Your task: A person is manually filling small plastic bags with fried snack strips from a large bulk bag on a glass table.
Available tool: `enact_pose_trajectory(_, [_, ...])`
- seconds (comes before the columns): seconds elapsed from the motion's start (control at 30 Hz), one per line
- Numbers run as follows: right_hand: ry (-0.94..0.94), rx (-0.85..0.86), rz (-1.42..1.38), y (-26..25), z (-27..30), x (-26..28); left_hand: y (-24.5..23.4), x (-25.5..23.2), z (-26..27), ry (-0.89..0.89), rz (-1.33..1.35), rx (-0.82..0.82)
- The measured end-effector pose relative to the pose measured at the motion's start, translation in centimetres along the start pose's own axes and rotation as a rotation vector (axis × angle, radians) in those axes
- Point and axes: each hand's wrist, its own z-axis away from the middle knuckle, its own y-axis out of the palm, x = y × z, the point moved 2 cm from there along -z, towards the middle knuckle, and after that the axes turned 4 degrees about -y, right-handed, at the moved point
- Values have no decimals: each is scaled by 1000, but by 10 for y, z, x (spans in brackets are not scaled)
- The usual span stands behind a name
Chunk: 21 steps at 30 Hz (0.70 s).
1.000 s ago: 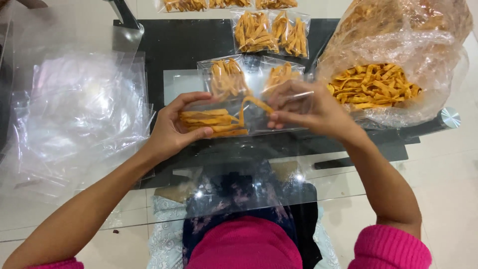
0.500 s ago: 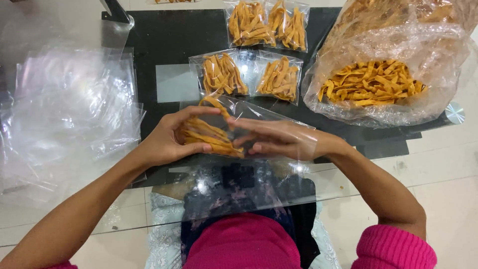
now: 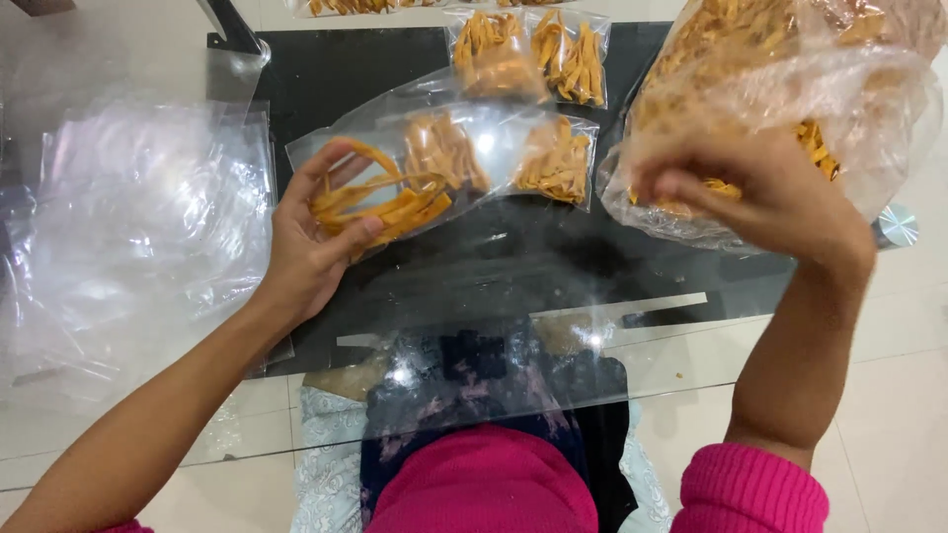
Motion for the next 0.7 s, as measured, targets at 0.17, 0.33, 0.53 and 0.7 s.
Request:
enact_pose_trajectory(0.17, [673, 284, 470, -7, 27, -22, 2, 0, 0, 7, -89, 16])
enact_pose_trajectory(0.33, [698, 28, 691, 13, 32, -96, 3, -2, 1, -9, -138, 27])
enact_pose_trajectory(0.53, [631, 119, 1171, 39, 31, -147, 3, -1, 3, 24, -200, 38])
enact_pose_trajectory(0.7, [564, 82, 1158, 31, 25, -127, 4, -3, 2, 44, -214, 42])
